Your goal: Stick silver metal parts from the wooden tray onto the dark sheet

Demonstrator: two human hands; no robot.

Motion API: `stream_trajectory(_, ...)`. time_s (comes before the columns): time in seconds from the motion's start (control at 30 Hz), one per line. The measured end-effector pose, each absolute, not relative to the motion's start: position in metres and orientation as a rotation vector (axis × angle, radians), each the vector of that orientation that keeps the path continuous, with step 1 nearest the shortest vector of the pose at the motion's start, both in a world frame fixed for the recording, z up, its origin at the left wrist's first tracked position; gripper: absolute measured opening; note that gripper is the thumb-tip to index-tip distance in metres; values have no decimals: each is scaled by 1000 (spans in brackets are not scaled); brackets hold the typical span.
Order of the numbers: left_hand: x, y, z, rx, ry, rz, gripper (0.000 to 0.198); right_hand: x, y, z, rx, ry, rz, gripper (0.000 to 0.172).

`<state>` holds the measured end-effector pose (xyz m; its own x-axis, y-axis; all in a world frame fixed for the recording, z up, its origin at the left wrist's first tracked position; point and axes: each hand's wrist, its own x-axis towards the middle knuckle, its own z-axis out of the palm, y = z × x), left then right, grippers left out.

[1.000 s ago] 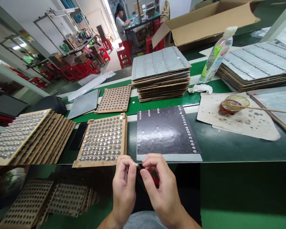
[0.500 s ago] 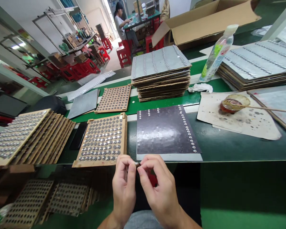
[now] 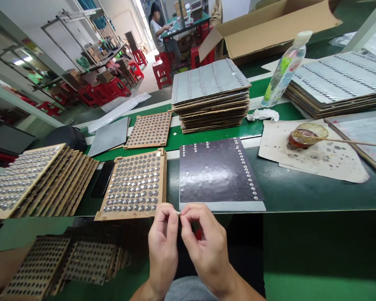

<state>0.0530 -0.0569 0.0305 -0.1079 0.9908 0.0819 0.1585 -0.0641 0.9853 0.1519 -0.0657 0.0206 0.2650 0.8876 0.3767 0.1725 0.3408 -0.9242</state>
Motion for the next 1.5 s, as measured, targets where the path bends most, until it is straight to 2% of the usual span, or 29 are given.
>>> stream_trajectory(0.23, 52, -57, 29, 1321, 1352, 1254, 36, 159, -65, 20, -1154, -1279, 622, 15)
stream_trajectory(0.43, 49, -57, 26, 1546, 1382, 1308, 24, 160, -61, 28, -1143, -1351, 556, 16)
stream_trajectory(0.67, 48, -56, 25, 1771, 1401, 1314, 16, 157, -61, 26, -1157, -1331, 659, 15)
stream_trajectory(0.93, 45, -55, 23, 1582, 1328, 1196, 21, 159, -60, 29, -1170, -1118, 967, 15)
stream_trajectory(1.03, 39, -51, 25, 1420, 1301, 1095, 27, 162, -56, 20, -1220, -1062, 899, 4)
stream_trajectory(1.1, 30, -47, 26, 1384, 1333, 1060, 30, 166, -49, 10, -1270, -1085, 814, 14)
stream_trajectory(1.2, -3, -35, 25, 1476, 1557, 1015, 32, 175, -37, -8, -1361, -1252, 622, 11)
stream_trajectory(1.27, -39, -24, 24, 1556, 1850, 937, 32, 181, -29, -18, -1401, -1361, 489, 23)
stream_trajectory(1.37, -103, -7, 24, 1494, 2169, 909, 26, 188, -18, -31, -1445, -1448, 377, 17)
stream_trajectory(1.5, -170, 8, 23, 1372, 2508, 731, 22, 185, -9, -40, -1480, -1608, 239, 29)
